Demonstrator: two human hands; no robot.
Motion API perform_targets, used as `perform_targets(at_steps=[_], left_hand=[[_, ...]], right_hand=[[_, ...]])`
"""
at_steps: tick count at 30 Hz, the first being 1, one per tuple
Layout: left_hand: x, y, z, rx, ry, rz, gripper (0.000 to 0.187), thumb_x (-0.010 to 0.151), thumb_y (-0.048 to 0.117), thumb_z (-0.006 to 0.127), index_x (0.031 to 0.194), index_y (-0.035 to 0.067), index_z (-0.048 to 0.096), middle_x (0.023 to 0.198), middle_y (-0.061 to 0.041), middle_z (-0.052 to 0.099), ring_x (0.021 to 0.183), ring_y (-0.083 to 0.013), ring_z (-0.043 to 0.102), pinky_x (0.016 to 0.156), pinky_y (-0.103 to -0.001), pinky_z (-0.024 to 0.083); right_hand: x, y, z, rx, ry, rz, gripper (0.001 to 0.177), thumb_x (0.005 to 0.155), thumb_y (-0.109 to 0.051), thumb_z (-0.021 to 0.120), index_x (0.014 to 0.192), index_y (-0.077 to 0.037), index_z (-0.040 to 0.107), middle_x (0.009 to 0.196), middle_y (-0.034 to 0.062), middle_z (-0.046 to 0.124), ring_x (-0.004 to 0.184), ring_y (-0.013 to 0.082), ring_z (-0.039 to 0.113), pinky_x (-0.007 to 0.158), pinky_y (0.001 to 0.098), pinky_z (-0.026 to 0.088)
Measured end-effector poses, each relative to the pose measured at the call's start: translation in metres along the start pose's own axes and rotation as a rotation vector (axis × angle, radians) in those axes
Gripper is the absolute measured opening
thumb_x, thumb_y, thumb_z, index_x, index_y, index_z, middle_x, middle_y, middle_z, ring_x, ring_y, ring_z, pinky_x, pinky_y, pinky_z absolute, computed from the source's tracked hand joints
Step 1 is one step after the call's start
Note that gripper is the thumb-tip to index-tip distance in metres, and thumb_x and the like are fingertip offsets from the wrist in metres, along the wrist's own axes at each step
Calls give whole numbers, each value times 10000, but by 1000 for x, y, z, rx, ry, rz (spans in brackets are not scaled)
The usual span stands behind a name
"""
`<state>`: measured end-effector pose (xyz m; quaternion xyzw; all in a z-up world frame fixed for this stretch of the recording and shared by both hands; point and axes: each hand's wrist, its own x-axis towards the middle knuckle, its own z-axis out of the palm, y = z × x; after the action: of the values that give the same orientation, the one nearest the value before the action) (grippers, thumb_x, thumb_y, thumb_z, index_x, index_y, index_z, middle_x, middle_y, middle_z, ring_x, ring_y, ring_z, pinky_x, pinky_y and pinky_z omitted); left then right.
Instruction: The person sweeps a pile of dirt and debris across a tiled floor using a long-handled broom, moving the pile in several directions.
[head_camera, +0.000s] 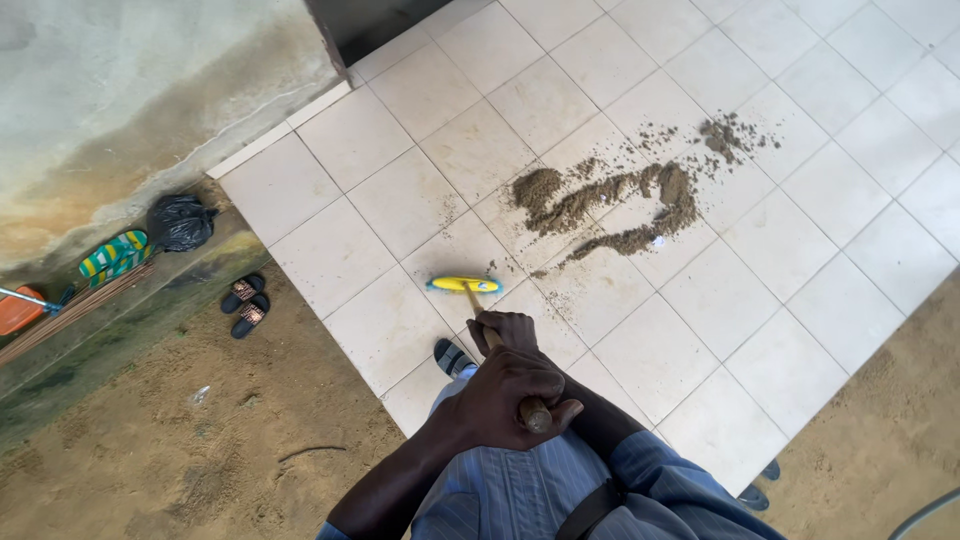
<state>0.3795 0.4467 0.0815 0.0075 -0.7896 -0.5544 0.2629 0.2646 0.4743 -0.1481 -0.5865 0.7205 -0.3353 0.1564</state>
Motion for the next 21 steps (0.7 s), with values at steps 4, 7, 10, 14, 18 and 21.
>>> perform_targets(at_steps=[4,7,10,14,18,21], left_hand=[[-11,14,28,5,-37,-10,419,876,130,791,652,112,437,569,-17,501,492,-168,538,503,-348,366],[-25,20,46,98,-22,5,408,872,149,798,647,110,461,567,-14,497,528,-180,556,535,-353,417],[-35,17,64,139,-110,-18,372,898,176,787,661,114,507,609,-14,533,590,-187,586,609,-366,471],[-43,14,82,125,-228,32,359,901,206,789,662,120,537,614,-20,532,637,-193,596,657,-381,491],[-43,11,77,81,-235,28,415,907,225,796,625,118,510,588,-21,510,591,-187,555,618,-376,464],[-41,6,62,32,-230,-1,441,905,194,798,606,105,487,571,-26,492,535,-179,523,578,-372,428]], right_hand=[[-31,12,-10,-116,90,128,225,894,-311,747,759,-139,692,665,47,690,521,331,644,457,463,472],[-50,28,-14,-78,138,256,215,911,-338,749,842,-142,693,775,59,715,617,330,684,514,446,506],[-66,42,-16,-42,224,371,202,865,-360,766,873,-172,693,857,34,744,698,321,711,548,449,528],[-87,52,-25,-95,238,508,202,868,-372,762,923,-193,685,909,22,745,714,328,706,571,468,527],[-94,46,-29,-97,239,640,196,884,-379,757,926,-200,688,860,28,741,728,332,706,598,482,513],[-97,44,-27,-125,247,653,196,886,-369,752,883,-182,695,865,39,743,746,335,705,598,489,504]])
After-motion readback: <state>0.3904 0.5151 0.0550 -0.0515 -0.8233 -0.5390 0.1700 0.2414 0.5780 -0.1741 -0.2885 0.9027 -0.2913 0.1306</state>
